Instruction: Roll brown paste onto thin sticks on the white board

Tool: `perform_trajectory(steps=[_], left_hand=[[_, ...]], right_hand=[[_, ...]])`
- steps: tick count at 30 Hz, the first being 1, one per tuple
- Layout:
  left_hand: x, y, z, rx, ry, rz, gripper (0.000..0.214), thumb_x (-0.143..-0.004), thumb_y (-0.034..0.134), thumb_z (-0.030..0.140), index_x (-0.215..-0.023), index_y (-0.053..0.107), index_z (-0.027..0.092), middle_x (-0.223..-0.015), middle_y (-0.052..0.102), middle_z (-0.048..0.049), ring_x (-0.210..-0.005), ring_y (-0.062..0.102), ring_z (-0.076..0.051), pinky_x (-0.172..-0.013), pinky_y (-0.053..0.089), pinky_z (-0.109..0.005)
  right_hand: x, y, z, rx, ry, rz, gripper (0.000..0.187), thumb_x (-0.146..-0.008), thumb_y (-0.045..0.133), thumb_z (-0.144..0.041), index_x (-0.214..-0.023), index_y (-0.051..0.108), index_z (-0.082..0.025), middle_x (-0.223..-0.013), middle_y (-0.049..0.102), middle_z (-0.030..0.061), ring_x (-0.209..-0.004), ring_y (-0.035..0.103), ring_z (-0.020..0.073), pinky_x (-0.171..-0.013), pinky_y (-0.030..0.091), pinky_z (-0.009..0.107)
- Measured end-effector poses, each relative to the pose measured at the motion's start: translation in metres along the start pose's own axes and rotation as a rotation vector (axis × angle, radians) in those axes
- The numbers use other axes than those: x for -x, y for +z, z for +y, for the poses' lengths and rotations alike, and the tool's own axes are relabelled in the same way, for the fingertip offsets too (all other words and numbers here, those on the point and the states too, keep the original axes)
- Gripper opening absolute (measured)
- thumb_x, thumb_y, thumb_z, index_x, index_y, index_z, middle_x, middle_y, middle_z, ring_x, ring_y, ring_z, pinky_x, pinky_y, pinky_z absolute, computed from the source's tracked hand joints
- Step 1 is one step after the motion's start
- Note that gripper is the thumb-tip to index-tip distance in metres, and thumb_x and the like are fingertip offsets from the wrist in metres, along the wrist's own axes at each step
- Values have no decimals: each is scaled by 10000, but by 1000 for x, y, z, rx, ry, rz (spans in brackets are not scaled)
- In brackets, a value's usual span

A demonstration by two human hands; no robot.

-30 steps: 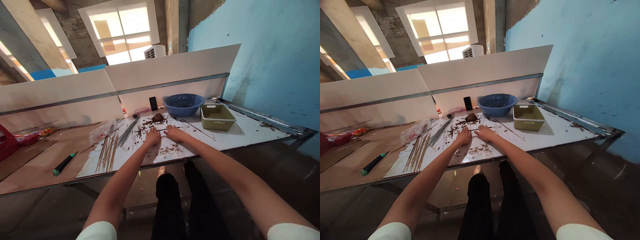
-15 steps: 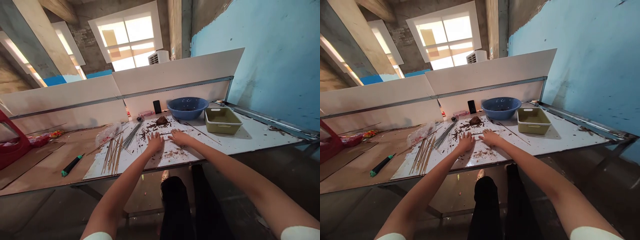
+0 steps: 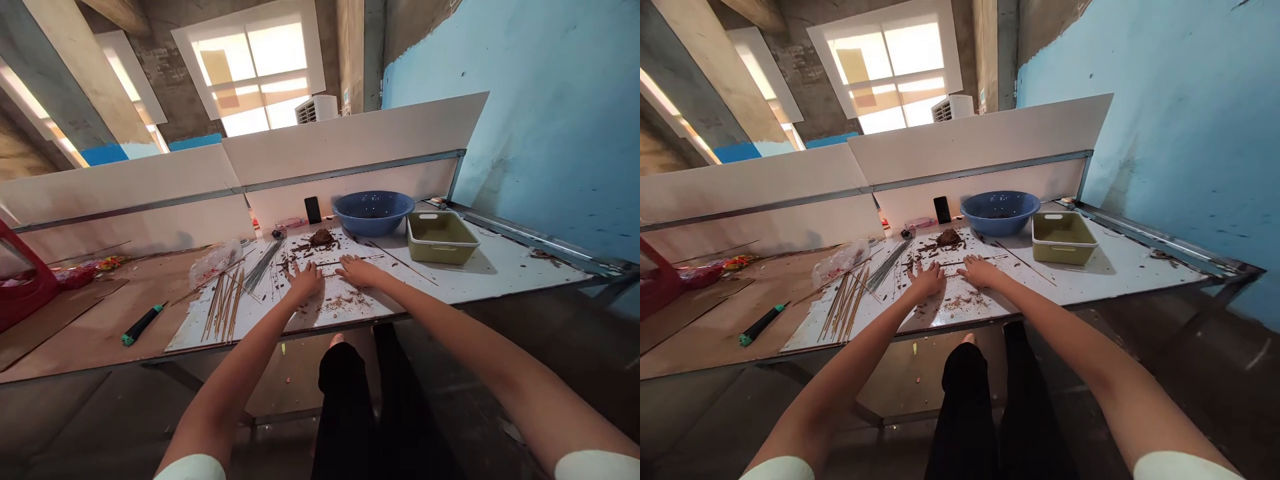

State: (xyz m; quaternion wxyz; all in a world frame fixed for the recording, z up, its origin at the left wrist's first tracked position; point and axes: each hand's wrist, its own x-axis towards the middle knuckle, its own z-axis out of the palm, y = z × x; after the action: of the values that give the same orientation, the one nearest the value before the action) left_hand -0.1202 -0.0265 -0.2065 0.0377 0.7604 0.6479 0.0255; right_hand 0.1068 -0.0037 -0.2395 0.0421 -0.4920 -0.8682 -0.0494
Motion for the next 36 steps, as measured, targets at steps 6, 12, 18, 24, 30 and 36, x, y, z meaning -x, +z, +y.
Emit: perform_trajectory(steps=[6, 12, 18, 24, 30, 36], left_hand=[[7, 6, -10, 189, 77, 230, 551, -1047, 627, 251, -1591, 688, 317, -1758, 569, -124, -1752, 236, -515, -1344, 43, -892], [-44, -16, -22, 1020, 54, 613, 537, -963, 789, 108, -1477, 705, 238, -1470, 771, -155, -1290, 801, -320, -1195, 609, -574], [-76, -8, -43, 1266, -175, 636, 948, -819, 878, -27, -1647, 535, 284, -1371, 751, -139, -992, 866, -234, -942, 714, -405], [-66, -1, -51, 997, -110, 508, 873, -784, 718, -121, -1580, 646, 231, -1560, 689, -200, -1297, 793, -342, -1099, 662, -490], [-47, 1, -7, 307, 314, 367, 645, -934, 493, -53, -1510, 704, 147, -1509, 763, -179, -1471, 686, -299, -1429, 283, -557], [-24, 31, 32, -2, 366, 122, 574, -1095, 485, 264, -1626, 567, 64, -1739, 530, -282, -1668, 475, -366, -1382, 334, -522]], right_hand=[[29, 2, -7, -25, -23, 37, 716, -1208, 365, -546, -1730, 500, -75, -1782, 474, 279, -1702, 415, 384, -1389, 334, 591], [37, 4, -16, -106, 54, 71, 790, -1212, 297, -589, -1750, 453, -32, -1815, 420, 270, -1727, 369, 362, -1422, 286, 543], [36, 12, -17, -124, 36, 105, 784, -1209, 340, -564, -1738, 457, 3, -1797, 426, 302, -1729, 359, 383, -1410, 313, 581], [38, 10, -16, -103, 13, 107, 752, -1206, 377, -549, -1747, 459, -34, -1798, 430, 296, -1719, 377, 392, -1387, 358, 598], [34, -2, -11, -42, -74, 82, 579, -1210, 429, -461, -1655, 596, -130, -1713, 567, 287, -1647, 505, 398, -1340, 405, 643], [22, -18, -2, -186, -25, -7, 567, -1204, 456, -534, -1519, 699, -130, -1560, 704, 281, -1486, 670, 387, -1265, 493, 528]])
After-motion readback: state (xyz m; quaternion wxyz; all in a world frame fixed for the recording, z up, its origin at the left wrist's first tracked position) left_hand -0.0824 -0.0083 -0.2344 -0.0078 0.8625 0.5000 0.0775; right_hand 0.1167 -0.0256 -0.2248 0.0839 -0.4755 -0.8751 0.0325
